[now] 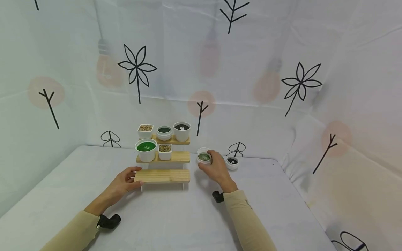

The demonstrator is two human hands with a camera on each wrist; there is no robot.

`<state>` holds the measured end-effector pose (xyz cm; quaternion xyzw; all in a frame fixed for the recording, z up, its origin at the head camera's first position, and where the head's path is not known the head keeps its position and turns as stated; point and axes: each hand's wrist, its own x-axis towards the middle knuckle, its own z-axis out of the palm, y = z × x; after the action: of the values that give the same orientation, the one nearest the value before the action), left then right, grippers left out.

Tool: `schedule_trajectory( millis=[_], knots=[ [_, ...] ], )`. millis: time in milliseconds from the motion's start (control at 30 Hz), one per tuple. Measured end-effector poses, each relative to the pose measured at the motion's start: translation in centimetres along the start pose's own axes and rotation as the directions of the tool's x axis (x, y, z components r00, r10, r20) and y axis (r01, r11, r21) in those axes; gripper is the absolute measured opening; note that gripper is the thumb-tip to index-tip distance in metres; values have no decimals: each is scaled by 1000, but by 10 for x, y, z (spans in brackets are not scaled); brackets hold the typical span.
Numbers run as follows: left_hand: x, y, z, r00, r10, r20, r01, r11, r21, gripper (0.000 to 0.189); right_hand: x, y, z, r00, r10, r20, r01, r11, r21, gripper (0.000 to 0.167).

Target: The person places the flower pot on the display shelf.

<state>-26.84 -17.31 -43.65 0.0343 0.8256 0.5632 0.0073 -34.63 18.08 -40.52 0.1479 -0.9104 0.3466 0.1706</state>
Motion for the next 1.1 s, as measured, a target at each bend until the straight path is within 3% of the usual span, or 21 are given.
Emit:
schedule_trajectory(
  millis=[200, 433, 867, 1100],
  knots=[
    [-2, 1, -2, 1000, 2, 3, -2, 1000, -12, 66, -1, -19, 0, 994, -67, -80, 74, 993, 86, 64],
    [-2, 0, -3, 1000, -4, -2, 4, 1000, -14, 65, -2, -39, 3, 987, -134, -88, 147, 976, 163, 63],
    [1, -1, 0, 1000, 3, -1, -3, 1000, -24, 64, 13, -59, 18, 993, -101, -61, 114, 956, 270, 60],
    [2, -1, 0, 1000, -7, -11, 7, 1000, -12, 64, 19, -64, 31, 987, -135, -82, 153, 946, 284, 57]
  ],
)
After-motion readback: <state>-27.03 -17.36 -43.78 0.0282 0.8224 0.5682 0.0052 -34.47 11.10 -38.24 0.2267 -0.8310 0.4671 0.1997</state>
